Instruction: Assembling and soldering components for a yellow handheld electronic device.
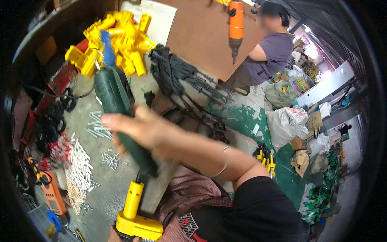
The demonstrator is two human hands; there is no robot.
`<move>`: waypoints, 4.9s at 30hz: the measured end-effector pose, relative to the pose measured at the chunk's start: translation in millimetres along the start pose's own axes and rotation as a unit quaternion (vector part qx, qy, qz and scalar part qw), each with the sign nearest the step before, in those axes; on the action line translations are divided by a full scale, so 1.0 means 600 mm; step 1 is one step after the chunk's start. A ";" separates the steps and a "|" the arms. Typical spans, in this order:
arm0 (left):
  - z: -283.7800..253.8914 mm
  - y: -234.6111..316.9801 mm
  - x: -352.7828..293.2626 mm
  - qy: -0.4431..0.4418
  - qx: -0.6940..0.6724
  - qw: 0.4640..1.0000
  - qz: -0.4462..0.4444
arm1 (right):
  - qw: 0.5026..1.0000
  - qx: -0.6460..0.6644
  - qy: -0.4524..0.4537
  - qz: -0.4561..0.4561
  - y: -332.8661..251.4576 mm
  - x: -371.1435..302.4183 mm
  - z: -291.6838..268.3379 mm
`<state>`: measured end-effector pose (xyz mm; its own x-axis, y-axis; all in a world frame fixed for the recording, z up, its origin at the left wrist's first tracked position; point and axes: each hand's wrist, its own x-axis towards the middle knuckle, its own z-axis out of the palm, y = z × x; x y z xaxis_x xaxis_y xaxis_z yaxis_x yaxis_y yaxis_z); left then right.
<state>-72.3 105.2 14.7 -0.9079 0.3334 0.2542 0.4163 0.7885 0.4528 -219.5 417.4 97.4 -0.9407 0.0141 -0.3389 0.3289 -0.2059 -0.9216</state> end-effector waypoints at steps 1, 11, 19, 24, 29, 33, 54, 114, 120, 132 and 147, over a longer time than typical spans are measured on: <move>0.005 0.004 0.000 -0.002 0.037 0.999 -0.007 | 0.991 -0.121 -0.014 -0.052 -0.038 0.004 -0.039; 0.004 0.024 0.005 0.036 0.056 0.997 -0.029 | 0.692 -0.635 0.292 -0.179 -0.021 0.034 -0.318; 0.005 0.014 -0.022 0.036 0.017 0.998 -0.058 | 0.348 -0.618 0.586 -0.391 -0.168 0.024 -0.458; 0.012 0.001 -0.027 0.018 0.001 0.998 -0.065 | 0.419 -0.496 0.578 -0.493 -0.249 0.007 -0.396; 0.015 -0.001 -0.035 0.023 0.005 0.995 -0.093 | 0.898 -0.008 0.229 -0.376 -0.236 0.001 -0.200; 0.022 -0.008 -0.010 0.009 -0.007 0.997 -0.076 | 0.957 0.252 -0.017 -0.145 -0.065 0.012 -0.091; 0.013 -0.010 -0.015 0.016 -0.064 0.993 -0.095 | 0.939 0.313 0.125 -0.063 0.148 -0.018 0.069; -0.034 -0.020 -0.006 0.023 -0.087 0.990 -0.106 | 0.962 0.215 0.066 -0.154 0.102 -0.021 0.017; -0.047 -0.032 -0.046 -0.056 0.007 0.993 -0.106 | 0.938 0.162 0.121 -0.281 -0.043 -0.062 -0.089; -0.077 -0.032 -0.083 0.225 0.396 0.878 0.146 | 0.803 -0.125 0.307 -0.494 -0.251 -0.093 -0.426; -0.077 -0.027 -0.089 0.222 0.425 0.861 0.168 | 0.558 -0.340 0.459 -0.602 -0.284 0.008 -0.644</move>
<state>-28.4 50.6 33.4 -0.5561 0.5349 0.6361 0.2947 0.8426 -0.4509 -248.4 830.9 179.8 -0.1788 0.3009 0.9367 -0.2465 0.9080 -0.3387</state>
